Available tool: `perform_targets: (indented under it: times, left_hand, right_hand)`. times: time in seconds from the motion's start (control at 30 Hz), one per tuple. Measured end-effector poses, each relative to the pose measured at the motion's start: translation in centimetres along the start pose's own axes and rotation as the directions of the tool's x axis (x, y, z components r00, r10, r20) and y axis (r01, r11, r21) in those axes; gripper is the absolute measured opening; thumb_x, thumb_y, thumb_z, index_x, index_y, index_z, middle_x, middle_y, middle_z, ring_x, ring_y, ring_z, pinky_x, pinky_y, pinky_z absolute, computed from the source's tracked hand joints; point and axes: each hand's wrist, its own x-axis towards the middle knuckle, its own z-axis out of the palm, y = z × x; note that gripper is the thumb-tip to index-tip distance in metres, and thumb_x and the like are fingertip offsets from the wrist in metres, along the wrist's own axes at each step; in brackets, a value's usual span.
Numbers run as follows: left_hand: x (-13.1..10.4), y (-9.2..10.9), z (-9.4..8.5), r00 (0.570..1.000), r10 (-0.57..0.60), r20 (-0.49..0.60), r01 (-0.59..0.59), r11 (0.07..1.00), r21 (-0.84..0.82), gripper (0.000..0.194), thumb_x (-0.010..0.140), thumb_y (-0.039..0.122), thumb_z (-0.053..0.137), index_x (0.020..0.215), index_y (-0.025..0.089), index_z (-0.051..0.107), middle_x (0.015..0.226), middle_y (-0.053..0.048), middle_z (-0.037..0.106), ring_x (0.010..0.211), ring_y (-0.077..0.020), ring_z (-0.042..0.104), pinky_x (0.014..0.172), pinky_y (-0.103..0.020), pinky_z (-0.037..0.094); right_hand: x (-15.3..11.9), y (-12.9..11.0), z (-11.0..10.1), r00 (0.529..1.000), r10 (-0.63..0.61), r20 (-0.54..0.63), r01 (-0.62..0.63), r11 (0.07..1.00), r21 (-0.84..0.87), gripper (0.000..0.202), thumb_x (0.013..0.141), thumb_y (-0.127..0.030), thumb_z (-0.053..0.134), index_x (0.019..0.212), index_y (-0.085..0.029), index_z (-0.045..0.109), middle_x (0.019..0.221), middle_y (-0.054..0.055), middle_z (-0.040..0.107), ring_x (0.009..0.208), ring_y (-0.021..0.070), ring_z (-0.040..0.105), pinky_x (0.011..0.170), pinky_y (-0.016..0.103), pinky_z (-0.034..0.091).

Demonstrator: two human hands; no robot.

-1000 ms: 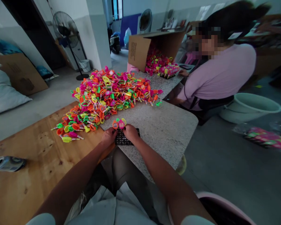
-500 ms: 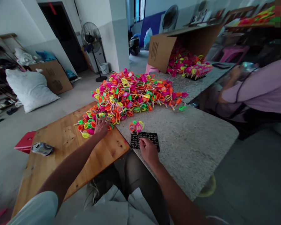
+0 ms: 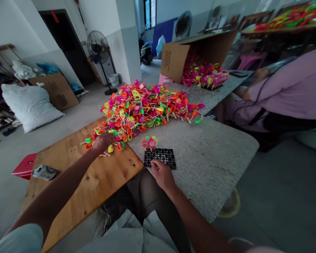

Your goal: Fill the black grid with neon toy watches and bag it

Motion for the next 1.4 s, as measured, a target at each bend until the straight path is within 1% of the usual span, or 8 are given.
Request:
perform_targets:
  times: [0.17,0.3,0.43,0.73,0.83,1.0,1.17,1.4]
  left_hand:
    - [-2.7,9.4,1.1,0.902,0.077,-0.425,-0.186,0.957,-0.223,0.019,0.098,0.032,0.07,0.114,0.024,0.078,0.126,-0.01,0.073,0.111,-0.0218,0.073,0.097,-0.039,0.063]
    - [-4.1,16.8,3.8,0.863,-0.06,-0.502,-0.208,0.863,-0.46,0.017,0.097,0.028,0.072,0.112,0.024,0.078,0.122,-0.008,0.073,0.104,-0.0195,0.075,0.086,-0.034,0.067]
    - [-4.1,19.9,6.2,0.847,-0.171,-0.503,-0.16,0.821,-0.548,0.016,0.097,0.031,0.071,0.109,0.025,0.08,0.118,-0.008,0.074,0.109,-0.0206,0.073,0.093,-0.035,0.065]
    - [-4.2,21.3,8.7,0.928,-0.113,-0.355,-0.119,0.812,-0.571,0.025,0.102,0.028,0.064,0.124,0.028,0.076,0.122,-0.008,0.072,0.114,-0.0211,0.069,0.1,-0.039,0.061]
    - [-4.2,21.0,9.2,0.962,-0.087,-0.259,-0.096,0.779,-0.619,0.027,0.104,0.028,0.059,0.127,0.026,0.074,0.132,-0.01,0.069,0.123,-0.0224,0.067,0.108,-0.041,0.058]
    - [-3.3,18.0,12.5,0.937,-0.27,-0.223,0.055,0.742,-0.668,0.029,0.102,0.031,0.059,0.128,0.022,0.069,0.134,-0.013,0.065,0.11,-0.0212,0.07,0.09,-0.036,0.064]
    - [-0.6,14.9,15.4,0.917,-0.386,-0.098,0.241,0.735,-0.634,0.034,0.096,0.025,0.063,0.13,0.019,0.065,0.128,-0.012,0.067,0.089,-0.0172,0.071,0.088,-0.035,0.062]
    - [2.2,14.4,17.3,0.917,-0.396,0.055,0.355,0.742,-0.569,0.028,0.093,0.025,0.066,0.12,0.018,0.07,0.113,-0.011,0.075,0.091,-0.0205,0.072,0.088,-0.036,0.059]
  right_hand:
    - [-0.7,-3.9,1.5,0.938,0.183,0.296,-0.307,0.834,0.458,0.051,0.092,-0.067,0.06,0.109,-0.021,0.072,0.098,0.008,0.074,0.064,0.0169,0.065,0.049,0.026,0.048]
    - [-1.2,-6.8,2.5,0.897,0.067,0.437,-0.384,0.611,0.693,0.059,0.091,-0.074,0.061,0.118,-0.023,0.071,0.112,0.009,0.073,0.083,0.0197,0.07,0.054,0.026,0.054]
    - [-1.3,-7.2,2.7,0.922,0.132,0.363,-0.384,0.41,0.827,0.054,0.087,-0.072,0.07,0.099,-0.02,0.073,0.088,0.005,0.072,0.074,0.0165,0.066,0.054,0.024,0.053]
    - [-1.6,-4.9,0.6,0.927,0.245,0.285,-0.352,0.301,0.886,0.037,0.076,-0.048,0.09,0.092,-0.02,0.072,0.078,-0.002,0.068,0.063,0.0111,0.059,0.051,0.021,0.049]
    - [-0.7,-3.1,-0.4,0.927,0.255,0.274,-0.365,0.463,0.808,0.04,0.077,-0.054,0.086,0.086,-0.019,0.069,0.069,-0.002,0.064,0.058,0.0112,0.057,0.049,0.021,0.047]
    - [4.0,0.6,-2.8,0.944,0.324,-0.062,-0.263,0.854,0.449,0.032,0.088,-0.049,0.069,0.077,-0.021,0.06,0.055,-0.004,0.058,0.044,0.0116,0.052,0.044,0.023,0.044]
    - [8.3,2.4,-3.2,0.946,0.324,-0.028,-0.314,0.933,0.177,0.012,0.089,-0.031,0.061,0.086,-0.02,0.062,0.075,0.002,0.072,0.051,0.0138,0.063,0.045,0.023,0.045]
    - [8.5,3.2,-1.6,0.982,0.129,-0.135,-0.159,0.957,-0.243,0.017,0.095,-0.032,0.058,0.092,-0.019,0.069,0.077,0.003,0.075,0.063,0.016,0.069,0.065,0.024,0.047]
